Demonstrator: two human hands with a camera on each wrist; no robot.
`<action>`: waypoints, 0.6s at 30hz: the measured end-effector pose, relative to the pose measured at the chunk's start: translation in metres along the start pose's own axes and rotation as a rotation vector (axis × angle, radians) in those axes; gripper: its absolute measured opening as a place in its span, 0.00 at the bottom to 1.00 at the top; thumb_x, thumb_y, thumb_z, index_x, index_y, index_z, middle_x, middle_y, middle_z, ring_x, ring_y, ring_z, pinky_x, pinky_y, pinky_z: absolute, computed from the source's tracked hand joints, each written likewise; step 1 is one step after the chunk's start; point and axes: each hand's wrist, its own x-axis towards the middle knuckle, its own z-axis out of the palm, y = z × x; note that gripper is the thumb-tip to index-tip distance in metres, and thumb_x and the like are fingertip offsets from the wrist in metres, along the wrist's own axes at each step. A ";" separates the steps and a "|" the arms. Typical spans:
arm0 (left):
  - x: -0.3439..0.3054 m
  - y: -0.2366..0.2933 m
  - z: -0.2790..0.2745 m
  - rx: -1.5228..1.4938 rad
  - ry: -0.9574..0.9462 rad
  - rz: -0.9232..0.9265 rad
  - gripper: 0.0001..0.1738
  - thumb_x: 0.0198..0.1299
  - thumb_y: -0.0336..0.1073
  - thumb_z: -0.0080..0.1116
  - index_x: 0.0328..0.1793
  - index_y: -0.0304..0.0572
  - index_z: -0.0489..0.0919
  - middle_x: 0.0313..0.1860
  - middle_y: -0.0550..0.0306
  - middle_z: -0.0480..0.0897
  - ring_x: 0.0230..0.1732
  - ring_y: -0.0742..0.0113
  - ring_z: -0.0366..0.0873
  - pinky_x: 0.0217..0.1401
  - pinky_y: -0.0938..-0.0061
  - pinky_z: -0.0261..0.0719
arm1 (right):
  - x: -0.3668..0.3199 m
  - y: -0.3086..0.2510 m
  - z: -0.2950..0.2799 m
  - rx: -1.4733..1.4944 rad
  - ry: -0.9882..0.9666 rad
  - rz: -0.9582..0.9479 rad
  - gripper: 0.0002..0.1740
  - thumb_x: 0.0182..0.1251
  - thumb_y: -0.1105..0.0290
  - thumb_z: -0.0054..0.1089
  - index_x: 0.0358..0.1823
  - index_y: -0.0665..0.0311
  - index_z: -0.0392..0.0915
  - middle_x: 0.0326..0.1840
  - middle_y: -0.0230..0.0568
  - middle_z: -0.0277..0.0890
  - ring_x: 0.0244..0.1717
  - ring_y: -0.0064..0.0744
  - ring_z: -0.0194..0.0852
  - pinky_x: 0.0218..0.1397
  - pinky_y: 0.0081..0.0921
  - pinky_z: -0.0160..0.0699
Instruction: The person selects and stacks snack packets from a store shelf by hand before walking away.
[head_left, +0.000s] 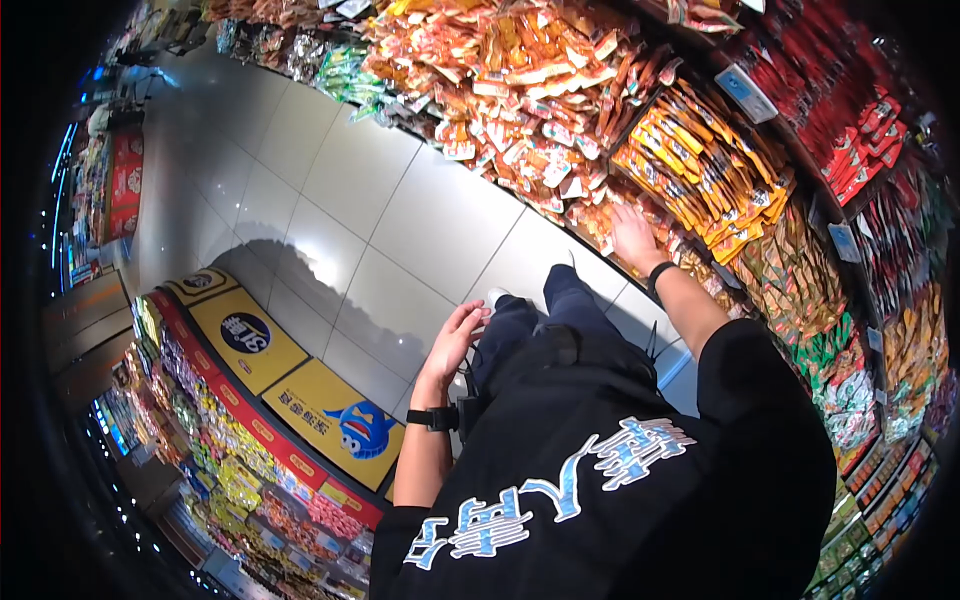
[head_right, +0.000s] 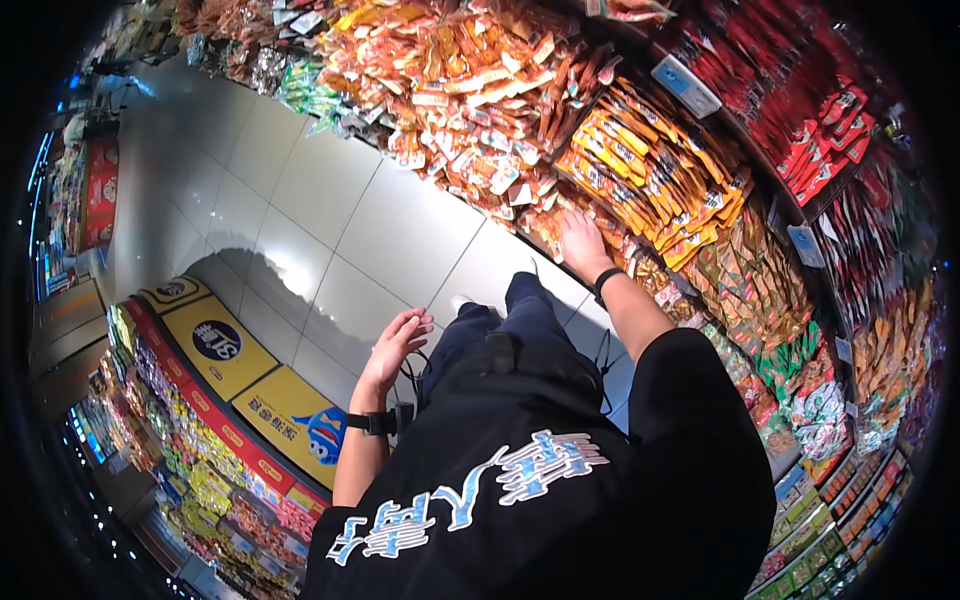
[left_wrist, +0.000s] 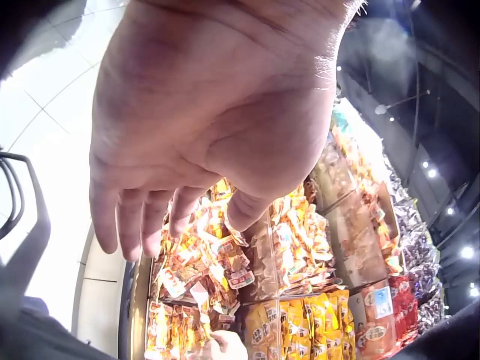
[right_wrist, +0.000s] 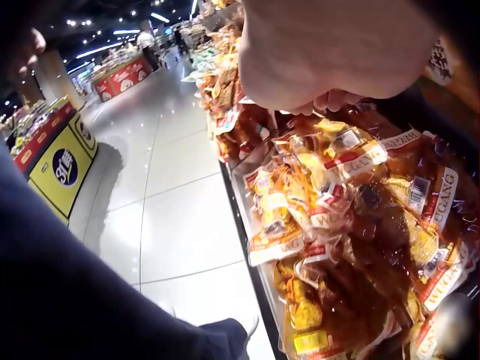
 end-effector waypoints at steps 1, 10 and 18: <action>0.002 0.004 -0.006 0.008 0.000 0.001 0.25 0.74 0.45 0.46 0.69 0.38 0.69 0.61 0.53 0.79 0.64 0.63 0.74 0.66 0.67 0.69 | -0.004 0.002 0.011 -0.024 0.000 0.017 0.23 0.61 0.69 0.54 0.56 0.73 0.73 0.65 0.51 0.70 0.70 0.47 0.63 0.73 0.39 0.59; 0.045 0.065 -0.091 -0.078 -0.071 0.146 0.23 0.74 0.43 0.46 0.69 0.38 0.69 0.60 0.52 0.79 0.61 0.64 0.77 0.63 0.68 0.72 | 0.039 -0.065 -0.074 0.115 -0.102 0.164 0.13 0.65 0.66 0.51 0.43 0.66 0.79 0.43 0.52 0.80 0.49 0.51 0.77 0.57 0.42 0.75; 0.101 0.161 -0.200 0.029 -0.205 0.207 0.22 0.74 0.43 0.46 0.68 0.39 0.70 0.59 0.55 0.80 0.59 0.67 0.77 0.61 0.72 0.72 | 0.128 -0.208 -0.204 0.296 0.628 0.004 0.13 0.62 0.69 0.61 0.47 0.63 0.78 0.43 0.47 0.78 0.49 0.50 0.76 0.56 0.42 0.72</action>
